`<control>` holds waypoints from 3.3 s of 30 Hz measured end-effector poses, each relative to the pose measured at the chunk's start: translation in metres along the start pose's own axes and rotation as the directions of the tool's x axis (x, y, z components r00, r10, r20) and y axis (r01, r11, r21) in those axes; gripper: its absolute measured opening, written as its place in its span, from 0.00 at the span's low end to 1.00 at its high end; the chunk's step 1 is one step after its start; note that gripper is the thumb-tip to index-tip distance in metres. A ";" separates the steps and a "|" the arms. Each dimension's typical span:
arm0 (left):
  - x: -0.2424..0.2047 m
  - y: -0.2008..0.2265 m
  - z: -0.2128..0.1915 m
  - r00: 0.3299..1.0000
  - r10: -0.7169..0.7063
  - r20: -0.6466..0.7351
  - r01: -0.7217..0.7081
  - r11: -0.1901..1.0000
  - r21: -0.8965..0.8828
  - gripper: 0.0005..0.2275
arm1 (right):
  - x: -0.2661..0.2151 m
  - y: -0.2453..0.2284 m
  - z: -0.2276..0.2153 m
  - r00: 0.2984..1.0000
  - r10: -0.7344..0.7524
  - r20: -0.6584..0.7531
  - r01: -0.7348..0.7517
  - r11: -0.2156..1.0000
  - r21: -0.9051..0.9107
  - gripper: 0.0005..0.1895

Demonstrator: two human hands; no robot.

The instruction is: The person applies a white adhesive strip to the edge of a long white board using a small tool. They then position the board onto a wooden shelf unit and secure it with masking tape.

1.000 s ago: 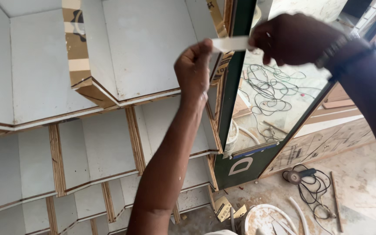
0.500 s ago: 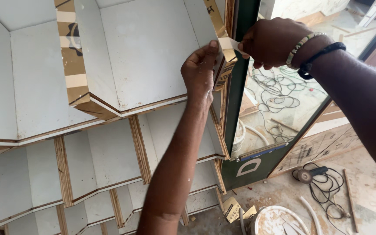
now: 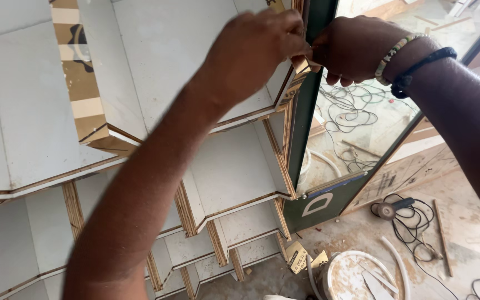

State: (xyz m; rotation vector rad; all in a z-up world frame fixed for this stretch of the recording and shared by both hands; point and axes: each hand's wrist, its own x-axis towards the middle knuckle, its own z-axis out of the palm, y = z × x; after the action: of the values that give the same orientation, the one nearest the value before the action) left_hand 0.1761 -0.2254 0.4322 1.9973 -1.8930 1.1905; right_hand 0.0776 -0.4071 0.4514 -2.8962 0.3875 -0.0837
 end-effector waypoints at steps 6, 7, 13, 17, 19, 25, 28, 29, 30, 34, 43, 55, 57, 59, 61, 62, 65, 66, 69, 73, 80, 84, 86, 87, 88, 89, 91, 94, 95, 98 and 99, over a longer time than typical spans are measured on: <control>0.025 -0.009 -0.005 0.976 0.219 0.014 -0.218 0.961 0.172 0.01 | -0.003 -0.001 0.004 1.000 0.026 -0.015 -0.026 1.000 -0.006 0.18; 0.029 -0.012 -0.007 0.966 0.250 0.069 -0.260 0.939 0.227 0.01 | -0.003 -0.002 0.005 0.999 0.034 -0.020 -0.034 0.999 0.009 0.18; 0.041 -0.010 -0.010 0.923 0.302 0.240 -0.374 0.851 0.368 0.02 | -0.007 0.010 0.030 0.969 -0.043 -0.243 0.038 0.999 -0.026 0.10; 0.045 -0.015 -0.008 0.898 0.364 0.245 -0.434 0.823 0.366 0.03 | -0.015 0.014 0.061 0.840 -0.138 -0.525 0.088 0.989 -0.119 0.09; 0.045 -0.018 -0.007 0.885 0.393 0.251 -0.462 0.805 0.373 0.05 | -0.019 0.013 0.076 0.812 -0.124 -0.571 0.047 0.988 -0.147 0.09; 0.048 -0.020 -0.009 0.860 0.409 0.305 -0.505 0.768 0.394 0.08 | -0.019 0.009 0.110 0.525 -0.210 -0.825 0.111 0.978 -0.178 0.09; 0.049 -0.021 -0.009 0.859 0.397 0.323 -0.502 0.779 0.376 0.07 | -0.023 0.013 0.123 0.322 -0.087 -0.943 0.405 0.913 0.054 0.09; 0.048 -0.021 -0.008 0.862 0.384 0.332 -0.492 0.792 0.362 0.06 | -0.028 0.017 0.128 0.342 -0.011 -0.940 0.456 0.876 0.156 0.09; 0.049 -0.022 -0.007 0.861 0.371 0.348 -0.489 0.792 0.366 0.06 | -0.034 0.020 0.133 0.367 0.064 -0.928 0.502 0.827 0.255 0.09; 0.046 -0.017 0.001 0.880 0.323 0.349 -0.447 0.813 0.373 0.08 | -0.063 0.035 0.157 0.540 0.096 -0.836 0.459 0.799 0.388 0.12; 0.056 0.020 0.015 0.856 0.059 0.513 -0.351 0.796 0.494 0.13 | -0.159 0.124 0.232 0.854 0.265 -0.448 0.172 0.668 0.724 0.14; 0.061 0.024 0.003 0.735 -0.041 0.677 -0.358 0.824 0.439 0.04 | -0.242 0.267 0.430 0.873 0.483 -0.062 -0.133 0.358 0.924 0.18; 0.063 0.029 0.008 0.725 -0.077 0.684 -0.298 0.861 0.413 0.09 | -0.236 0.259 0.427 0.880 0.235 -0.413 0.178 0.643 0.745 0.22; 0.061 0.035 0.014 0.795 -0.079 0.602 -0.181 0.915 0.360 0.23 | -0.224 0.225 0.419 0.902 0.053 -0.428 0.275 0.694 0.666 0.34; 0.042 0.052 0.018 0.930 -0.039 0.366 -0.055 0.969 0.242 0.25 | -0.210 0.187 0.397 0.983 0.177 -0.041 -0.056 0.505 0.861 0.45; 0.025 0.069 0.020 0.972 -0.034 0.231 -0.006 0.985 0.172 0.26 | -0.203 0.170 0.383 0.981 0.184 0.058 -0.142 0.487 0.862 0.51; -0.023 0.142 0.020 0.992 -0.107 0.071 0.114 0.988 -0.105 0.29 | -0.187 0.127 0.335 0.910 -0.142 -0.390 0.414 0.253 0.874 0.56; -0.035 0.171 0.019 0.968 -0.156 0.196 0.199 0.954 -0.223 0.33 | -0.178 0.116 0.319 0.827 -0.185 -0.531 0.556 0.406 0.725 0.57; -0.057 0.198 0.021 0.923 -0.268 0.275 0.351 0.879 -0.323 0.32 | -0.143 0.098 0.282 0.692 -0.295 -0.659 0.701 0.492 0.516 0.57; -0.072 0.190 0.015 0.919 -0.344 0.191 0.392 0.845 -0.364 0.16 | -0.116 0.080 0.256 0.785 -0.375 -0.493 0.549 0.051 0.834 0.53; -0.044 0.125 -0.002 0.949 -0.312 -0.046 0.309 0.949 -0.061 0.09 | -0.094 0.030 0.199 0.665 -0.390 -0.637 0.714 0.084 0.695 0.29; -0.006 0.091 0.009 0.904 -0.419 -0.079 0.412 0.906 -0.092 0.05 | -0.054 0.020 0.157 0.921 -0.189 -0.340 0.378 0.225 0.898 0.13; 0.015 0.069 0.009 0.894 -0.436 -0.103 0.427 0.899 -0.101 0.06 | -0.046 0.020 0.136 0.942 -0.186 -0.281 0.299 0.075 0.951 0.13; 0.023 0.059 0.008 0.882 -0.461 -0.097 0.450 0.885 -0.118 0.07 | -0.047 0.018 0.130 0.936 -0.195 -0.295 0.307 0.038 0.951 0.13; 0.026 0.053 0.006 0.869 -0.486 -0.091 0.472 0.871 -0.136 0.09 | -0.049 0.015 0.125 0.929 -0.204 -0.308 0.315 0.001 0.949 0.13; 0.026 0.050 0.005 0.882 -0.455 -0.119 0.440 0.888 -0.133 0.08 | -0.050 0.011 0.120 0.922 -0.213 -0.324 0.324 -0.036 0.945 0.14; 0.024 0.042 -0.001 0.904 -0.389 -0.176 0.372 0.920 -0.123 0.08 | -0.057 0.005 0.116 0.940 -0.205 -0.272 0.258 -0.093 0.962 0.15; 0.022 0.037 -0.004 0.897 -0.420 -0.140 0.400 0.904 -0.150 0.08 | -0.060 0.001 0.111 0.939 -0.218 -0.268 0.239 -0.149 0.960 0.16; 0.020 0.036 -0.003 0.897 -0.418 -0.142 0.396 0.905 -0.158 0.08 | -0.059 0.000 0.112 0.934 -0.230 -0.273 0.240 -0.162 0.957 0.17; 0.015 0.031 0.002 0.881 -0.454 -0.133 0.419 0.880 -0.225 0.08 | -0.055 0.001 0.114 0.961 -0.184 -0.206 0.183 -0.130 0.974 0.18; 0.013 0.030 0.004 0.862 -0.494 -0.118 0.449 0.850 -0.276 0.07 | -0.053 0.002 0.115 0.960 -0.186 -0.210 0.185 -0.144 0.972 0.18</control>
State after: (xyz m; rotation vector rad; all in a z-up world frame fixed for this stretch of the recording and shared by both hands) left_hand 0.1494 -0.2440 0.4256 1.9756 -1.2719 0.9198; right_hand 0.0361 -0.3709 0.3375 -1.2492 -0.1601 -0.2818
